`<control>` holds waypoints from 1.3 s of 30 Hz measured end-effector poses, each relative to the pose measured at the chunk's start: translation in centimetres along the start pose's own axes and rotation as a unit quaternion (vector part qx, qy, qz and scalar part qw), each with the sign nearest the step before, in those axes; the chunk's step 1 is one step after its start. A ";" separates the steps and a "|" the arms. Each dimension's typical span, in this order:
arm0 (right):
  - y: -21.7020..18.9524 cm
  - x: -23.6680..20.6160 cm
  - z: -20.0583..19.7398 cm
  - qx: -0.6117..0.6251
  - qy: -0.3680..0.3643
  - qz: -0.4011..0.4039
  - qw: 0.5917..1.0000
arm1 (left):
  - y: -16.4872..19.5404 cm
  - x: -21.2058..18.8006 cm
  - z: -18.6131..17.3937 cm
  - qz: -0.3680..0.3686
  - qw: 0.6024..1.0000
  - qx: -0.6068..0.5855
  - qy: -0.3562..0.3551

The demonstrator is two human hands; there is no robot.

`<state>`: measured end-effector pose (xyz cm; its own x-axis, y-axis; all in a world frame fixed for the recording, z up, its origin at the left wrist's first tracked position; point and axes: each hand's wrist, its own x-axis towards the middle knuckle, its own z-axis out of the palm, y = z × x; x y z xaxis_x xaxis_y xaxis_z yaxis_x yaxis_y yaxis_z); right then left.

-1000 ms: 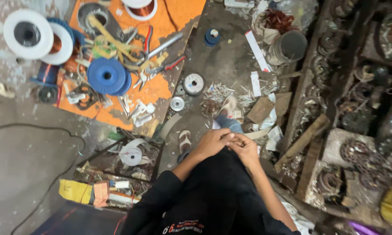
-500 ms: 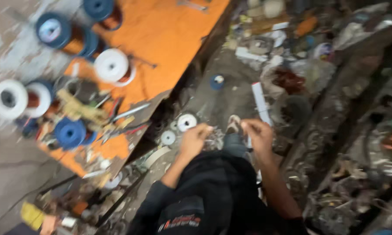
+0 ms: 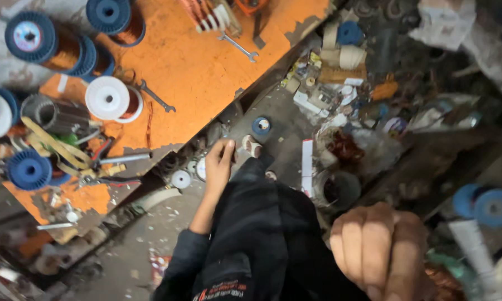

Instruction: The person winds copper wire onto a white laminated core using a manual winding machine. They repeatedly crank the handle to rotate the core, pause to adjust the wire, and use scissors to trim the wire. The person also retrieves a blue spool from the floor and hands it to a coworker before resuming winding.

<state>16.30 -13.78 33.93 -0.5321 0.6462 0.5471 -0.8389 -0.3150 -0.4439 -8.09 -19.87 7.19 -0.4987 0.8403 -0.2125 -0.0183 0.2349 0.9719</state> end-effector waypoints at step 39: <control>14.2 30.8 -58.2 -0.768 -0.395 0.207 0.459 | 8.6 23.7 17.4 0.006 0.831 0.294 0.472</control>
<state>-5.30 42.09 3.14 -0.9943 0.1061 0.0069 0.1002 0.9572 -0.2714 -5.00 10.56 8.78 -0.9584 0.1527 0.2412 0.2805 0.6610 0.6960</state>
